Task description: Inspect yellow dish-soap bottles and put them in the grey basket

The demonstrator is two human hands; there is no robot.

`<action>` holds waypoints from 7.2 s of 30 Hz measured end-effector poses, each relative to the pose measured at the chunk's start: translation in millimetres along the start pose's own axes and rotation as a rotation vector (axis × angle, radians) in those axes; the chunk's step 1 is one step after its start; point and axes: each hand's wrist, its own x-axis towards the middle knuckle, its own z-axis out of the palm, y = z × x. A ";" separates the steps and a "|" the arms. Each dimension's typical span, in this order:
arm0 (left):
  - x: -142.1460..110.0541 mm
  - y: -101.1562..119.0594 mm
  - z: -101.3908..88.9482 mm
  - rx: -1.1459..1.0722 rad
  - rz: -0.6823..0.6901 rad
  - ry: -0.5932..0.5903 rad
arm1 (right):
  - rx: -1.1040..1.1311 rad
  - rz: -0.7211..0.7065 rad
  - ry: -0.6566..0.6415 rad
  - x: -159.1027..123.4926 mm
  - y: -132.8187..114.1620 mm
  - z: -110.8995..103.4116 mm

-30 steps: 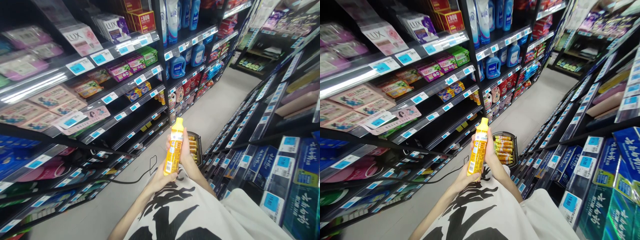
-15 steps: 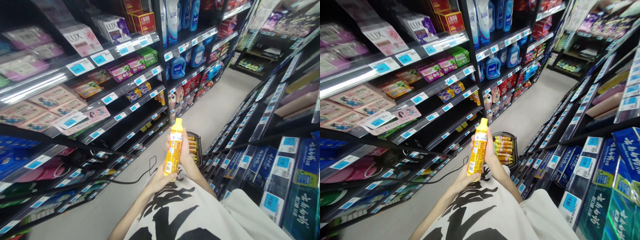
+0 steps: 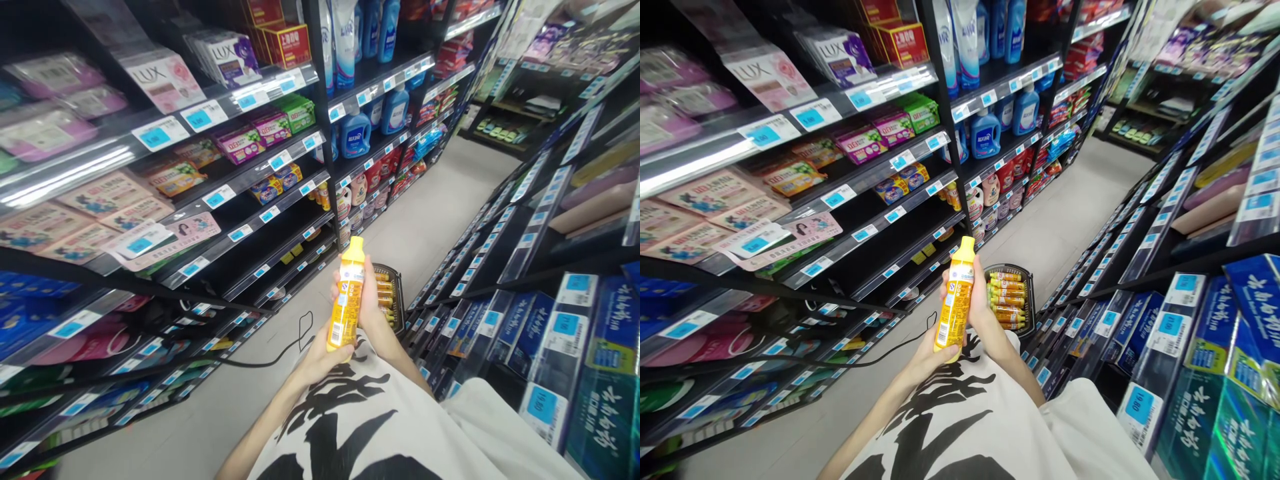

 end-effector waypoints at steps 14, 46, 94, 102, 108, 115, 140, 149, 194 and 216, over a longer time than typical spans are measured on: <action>-5.2 18.7 5.8 0.250 -0.052 0.095 | -0.060 -0.088 0.028 -2.1 -1.3 -3.3; -9.6 4.1 -5.1 0.337 -0.064 -0.105 | 0.018 0.000 -0.181 4.7 -8.2 -18.9; -10.3 2.5 -6.5 0.776 0.097 -0.015 | 0.196 0.112 -0.222 15.7 -19.1 -21.7; -9.0 -4.9 -8.0 0.839 0.248 0.006 | 0.234 0.130 -0.236 18.4 -19.4 -24.4; -9.1 -4.6 -7.8 0.863 0.274 0.012 | 0.248 0.131 -0.268 20.6 -18.1 -28.5; -8.9 -6.5 -9.1 0.866 0.295 0.007 | 0.256 0.136 -0.279 21.0 -18.1 -29.3; -4.6 8.2 -4.4 0.956 0.457 0.000 | 0.290 0.133 -0.299 21.5 -16.7 -31.5; -5.7 5.2 -7.4 1.106 0.481 -0.085 | 0.269 0.040 -0.378 12.4 -16.4 -30.8; -5.3 13.1 -6.6 0.912 0.200 -0.069 | 0.057 0.126 -0.136 18.8 -18.0 -22.9; -8.2 -3.7 -13.2 0.880 0.232 -0.035 | 0.072 0.099 -0.177 19.3 -17.2 -24.8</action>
